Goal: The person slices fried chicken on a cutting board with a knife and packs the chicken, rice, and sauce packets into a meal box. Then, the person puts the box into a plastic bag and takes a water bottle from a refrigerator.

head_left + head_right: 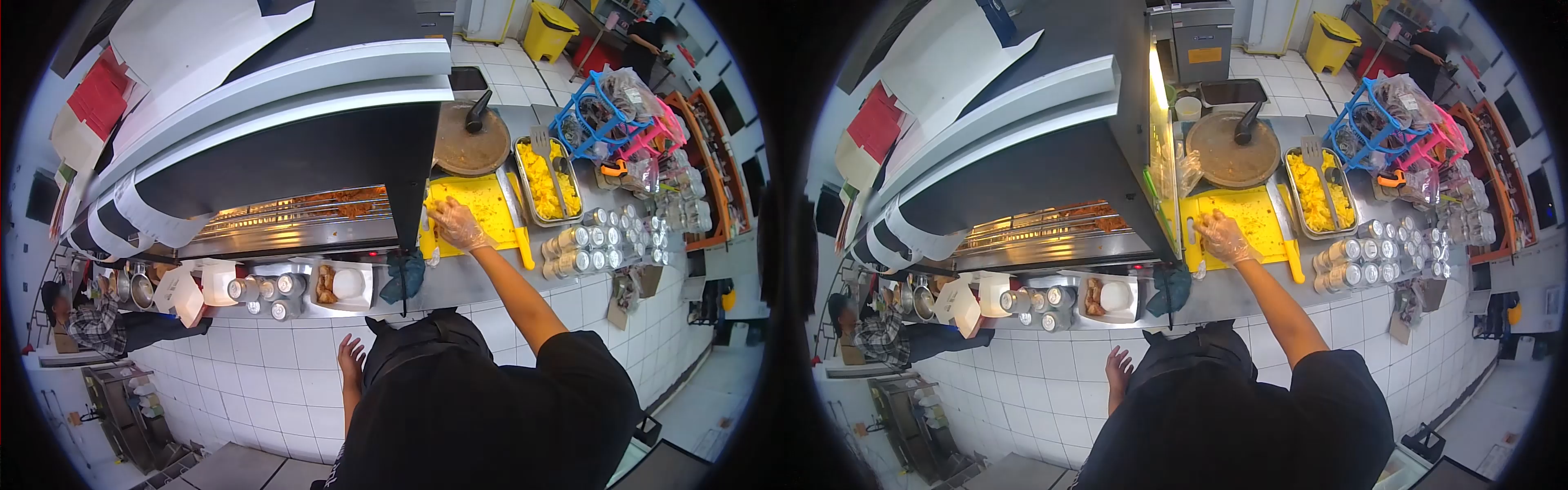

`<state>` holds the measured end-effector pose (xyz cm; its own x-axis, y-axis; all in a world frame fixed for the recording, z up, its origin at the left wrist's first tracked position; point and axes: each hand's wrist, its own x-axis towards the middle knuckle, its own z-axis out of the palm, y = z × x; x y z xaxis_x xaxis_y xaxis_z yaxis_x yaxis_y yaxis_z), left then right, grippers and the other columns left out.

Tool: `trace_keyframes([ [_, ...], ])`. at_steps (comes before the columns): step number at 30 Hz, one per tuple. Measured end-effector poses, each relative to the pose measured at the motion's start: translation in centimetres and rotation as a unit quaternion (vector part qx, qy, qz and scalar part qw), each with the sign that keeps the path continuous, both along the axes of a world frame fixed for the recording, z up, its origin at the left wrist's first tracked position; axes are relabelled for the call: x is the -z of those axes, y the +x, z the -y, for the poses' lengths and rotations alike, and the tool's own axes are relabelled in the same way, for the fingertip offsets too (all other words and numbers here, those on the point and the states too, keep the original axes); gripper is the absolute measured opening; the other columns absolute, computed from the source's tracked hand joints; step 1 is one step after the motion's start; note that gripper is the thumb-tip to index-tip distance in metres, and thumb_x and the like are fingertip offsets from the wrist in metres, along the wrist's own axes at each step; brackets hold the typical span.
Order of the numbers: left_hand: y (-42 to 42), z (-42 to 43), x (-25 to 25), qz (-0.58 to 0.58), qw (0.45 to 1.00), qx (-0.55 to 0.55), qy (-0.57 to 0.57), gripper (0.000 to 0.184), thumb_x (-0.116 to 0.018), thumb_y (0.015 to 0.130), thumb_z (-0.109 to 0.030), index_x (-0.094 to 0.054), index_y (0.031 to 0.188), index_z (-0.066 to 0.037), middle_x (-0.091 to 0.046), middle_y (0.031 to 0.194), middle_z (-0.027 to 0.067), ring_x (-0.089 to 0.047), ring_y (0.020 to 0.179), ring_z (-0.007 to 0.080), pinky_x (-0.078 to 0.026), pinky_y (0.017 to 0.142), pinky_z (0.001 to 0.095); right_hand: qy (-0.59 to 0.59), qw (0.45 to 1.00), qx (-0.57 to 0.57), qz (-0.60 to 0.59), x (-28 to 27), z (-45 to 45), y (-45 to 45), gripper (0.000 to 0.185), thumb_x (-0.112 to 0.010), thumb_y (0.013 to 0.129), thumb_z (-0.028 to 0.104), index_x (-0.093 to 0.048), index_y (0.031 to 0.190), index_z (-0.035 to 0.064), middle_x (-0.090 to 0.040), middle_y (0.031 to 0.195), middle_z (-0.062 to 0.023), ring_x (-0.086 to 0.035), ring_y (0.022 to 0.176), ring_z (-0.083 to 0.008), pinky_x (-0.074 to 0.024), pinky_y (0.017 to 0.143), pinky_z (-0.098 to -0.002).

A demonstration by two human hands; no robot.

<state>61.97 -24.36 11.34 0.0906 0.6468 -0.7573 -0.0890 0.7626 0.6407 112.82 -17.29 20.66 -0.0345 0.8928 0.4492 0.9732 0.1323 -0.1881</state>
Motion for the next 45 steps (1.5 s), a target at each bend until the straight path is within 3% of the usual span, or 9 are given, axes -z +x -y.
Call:
trace_keyframes([
  [7, -0.1, 0.8, 0.0, -0.010, 1.000, 0.002, 0.002, 0.046, -0.055, 0.096, -0.024, -0.055, 0.142, -0.019, -0.066, 0.128, 0.0094, -0.061, 0.110, 0.0252, -0.047, 0.093, 0.0440, 0.010, 0.994, 0.089, 0.058, 1.4, -0.3, 0.5, 0.015, -0.071, 0.078, 0.021, -0.075, 0.090, 0.0122, -0.057, 0.134, -0.0307, -0.062, 0.103, -0.0439, -0.0573, 0.077, -0.0475],
  [16, -0.1, 3.0, 0.7, -0.010, 0.999, -0.025, 0.022, 0.045, -0.055, 0.096, -0.025, -0.056, 0.141, -0.020, -0.067, 0.126, 0.0089, -0.063, 0.107, 0.0257, -0.048, 0.088, 0.0433, -0.020, 0.998, 0.036, 0.047, 4.1, -1.1, 3.4, 0.011, -0.073, 0.080, 0.019, -0.070, 0.086, 0.0109, -0.066, 0.095, -0.0108, -0.064, 0.088, -0.0320, -0.0559, 0.072, -0.0425],
  [26, 0.8, 5.2, 1.8, -0.015, 0.998, -0.058, 0.021, 0.043, -0.054, 0.099, -0.021, -0.054, 0.142, -0.019, -0.068, 0.126, 0.0105, -0.065, 0.104, 0.0261, -0.052, 0.082, 0.0445, -0.012, 0.959, 0.282, 0.028, 5.5, -11.5, -0.3, 0.004, -0.071, 0.076, 0.016, -0.070, 0.076, 0.0120, -0.065, 0.088, -0.0076, -0.064, 0.086, -0.0288, -0.0525, 0.066, -0.0442],
  [30, 1.0, 5.7, 1.3, -0.045, 0.998, -0.028, 0.044, 0.042, -0.052, 0.100, -0.023, -0.055, 0.141, -0.019, -0.068, 0.126, 0.0119, -0.068, 0.102, 0.0256, -0.054, 0.079, 0.0396, 0.033, 0.973, 0.226, 0.008, 5.1, -10.0, -0.2, 0.014, -0.073, 0.076, 0.021, -0.074, 0.087, 0.0140, -0.068, 0.098, -0.0035, -0.063, 0.088, -0.0275, -0.0510, 0.067, -0.0449],
  [34, -0.1, 6.9, 3.3, -0.025, 0.996, -0.078, 0.018, 0.044, -0.052, 0.099, -0.025, -0.054, 0.142, -0.020, -0.068, 0.127, 0.0095, -0.066, 0.106, 0.0260, -0.053, 0.087, 0.0427, 0.059, 0.977, 0.198, 0.056, -1.3, -6.6, -1.6, 0.030, -0.067, 0.085, 0.021, -0.072, 0.114, 0.0139, -0.070, 0.122, -0.0086, -0.064, 0.114, -0.0356, -0.0508, 0.096, -0.0506],
  [37, -0.2, 6.5, 2.3, -0.016, 0.995, -0.101, 0.018, 0.044, -0.052, 0.099, -0.026, -0.054, 0.142, -0.020, -0.066, 0.128, 0.0089, -0.065, 0.106, 0.0252, -0.051, 0.086, 0.0420, 0.032, 0.971, 0.216, -0.100, 0.7, -6.5, 0.3, 0.034, -0.063, 0.090, 0.021, -0.069, 0.123, 0.0143, -0.068, 0.130, -0.0111, -0.062, 0.122, -0.0361, -0.0483, 0.104, -0.0479],
  [40, -0.2, 6.2, 2.1, -0.021, 0.995, -0.093, 0.011, 0.042, -0.050, 0.100, -0.027, -0.055, 0.142, -0.020, -0.067, 0.127, 0.0091, -0.064, 0.105, 0.0242, -0.050, 0.084, 0.0405, 0.082, 0.916, 0.218, -0.325, 1.1, -4.2, 2.0, 0.028, -0.066, 0.092, 0.023, -0.070, 0.117, 0.0129, -0.069, 0.124, -0.0130, -0.067, 0.113, -0.0327, -0.0514, 0.098, -0.0434],
  [43, -0.4, 5.9, 2.2, -0.018, 0.998, -0.064, 0.015, 0.042, -0.051, 0.101, -0.027, -0.056, 0.142, -0.019, -0.068, 0.127, 0.0097, -0.064, 0.109, 0.0244, -0.050, 0.085, 0.0405, 0.038, 0.884, 0.305, -0.352, 5.4, -2.7, 3.8, 0.026, -0.065, 0.093, 0.020, -0.069, 0.117, 0.0127, -0.070, 0.122, -0.0139, -0.067, 0.112, -0.0284, -0.0529, 0.096, -0.0389],
  [45, -0.8, 5.9, 2.2, -0.003, 0.999, -0.038, 0.034, 0.041, -0.052, 0.101, -0.026, -0.057, 0.141, -0.016, -0.068, 0.129, 0.0103, -0.063, 0.114, 0.0252, -0.051, 0.088, 0.0408, 0.075, 0.939, 0.251, -0.224, 5.2, -2.6, 3.5, 0.027, -0.067, 0.091, 0.019, -0.069, 0.117, 0.0124, -0.070, 0.122, -0.0125, -0.068, 0.109, -0.0293, -0.0536, 0.094, -0.0400],
])
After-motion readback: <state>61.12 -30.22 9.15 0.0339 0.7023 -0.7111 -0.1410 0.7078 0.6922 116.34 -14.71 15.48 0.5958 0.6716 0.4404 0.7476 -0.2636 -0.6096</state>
